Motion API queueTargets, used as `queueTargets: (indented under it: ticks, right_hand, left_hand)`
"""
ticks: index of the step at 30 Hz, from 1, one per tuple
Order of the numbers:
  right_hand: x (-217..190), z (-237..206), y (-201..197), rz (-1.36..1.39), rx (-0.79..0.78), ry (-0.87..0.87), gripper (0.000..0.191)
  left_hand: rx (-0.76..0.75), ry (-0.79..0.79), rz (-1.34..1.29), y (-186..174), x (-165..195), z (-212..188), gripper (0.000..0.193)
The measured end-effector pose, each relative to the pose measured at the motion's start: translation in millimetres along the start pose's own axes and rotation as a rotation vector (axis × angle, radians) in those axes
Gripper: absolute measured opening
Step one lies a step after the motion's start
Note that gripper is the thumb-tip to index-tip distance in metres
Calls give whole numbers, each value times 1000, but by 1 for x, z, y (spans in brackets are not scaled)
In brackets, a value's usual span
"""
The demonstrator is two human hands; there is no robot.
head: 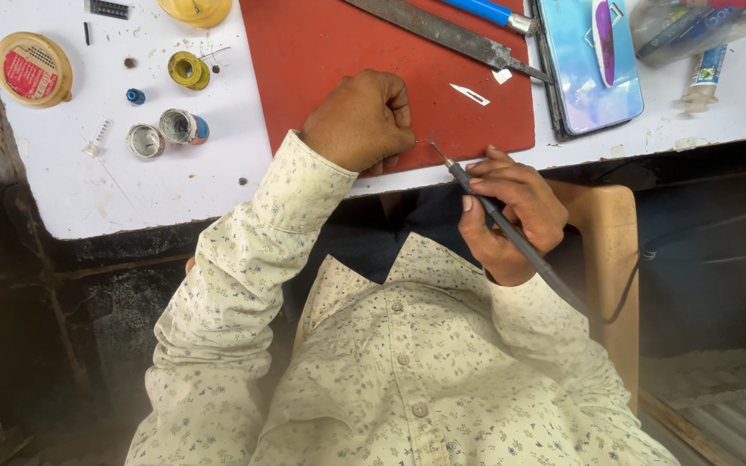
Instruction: The person uses a soldering iron to heat a small metallic component on a red mat, then uses tweezers to adjust and inspect the component. The person continues to manipulate the component with both hands, appearing to assemble or repair a small electronic part.
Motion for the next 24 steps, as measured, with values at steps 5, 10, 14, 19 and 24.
queueTargets:
  ticks: [5, 10, 14, 19, 24]
  right_hand:
    - [-5, 8, 6, -33, -27, -32, 15]
    - [-6, 9, 8, -20, -38, -59, 14]
    - [-6, 8, 9, -25, -47, -60, 13]
    - [-6, 8, 9, -10, -47, -60, 14]
    - [-5, 7, 6, -35, -66, -3, 14]
  left_hand:
    - [-10, -10, -9, 0, -1, -1, 14]
    - [-6, -7, -2, 0, -1, 0, 15]
    - [-5, -4, 0, 1, -1, 0, 16]
    - [5, -6, 28, 0, 0, 1, 16]
    - [0, -12, 10, 0, 0, -1, 16]
Point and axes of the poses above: each hand's wrist, its own z-axis towards the middle knuckle, its own y-axis out of the palm, x = y × z, the point moved 7 cm from there along z, towards the middle knuckle, and after that the axes turned 15 degrees about -z, right-handed, at the moved point
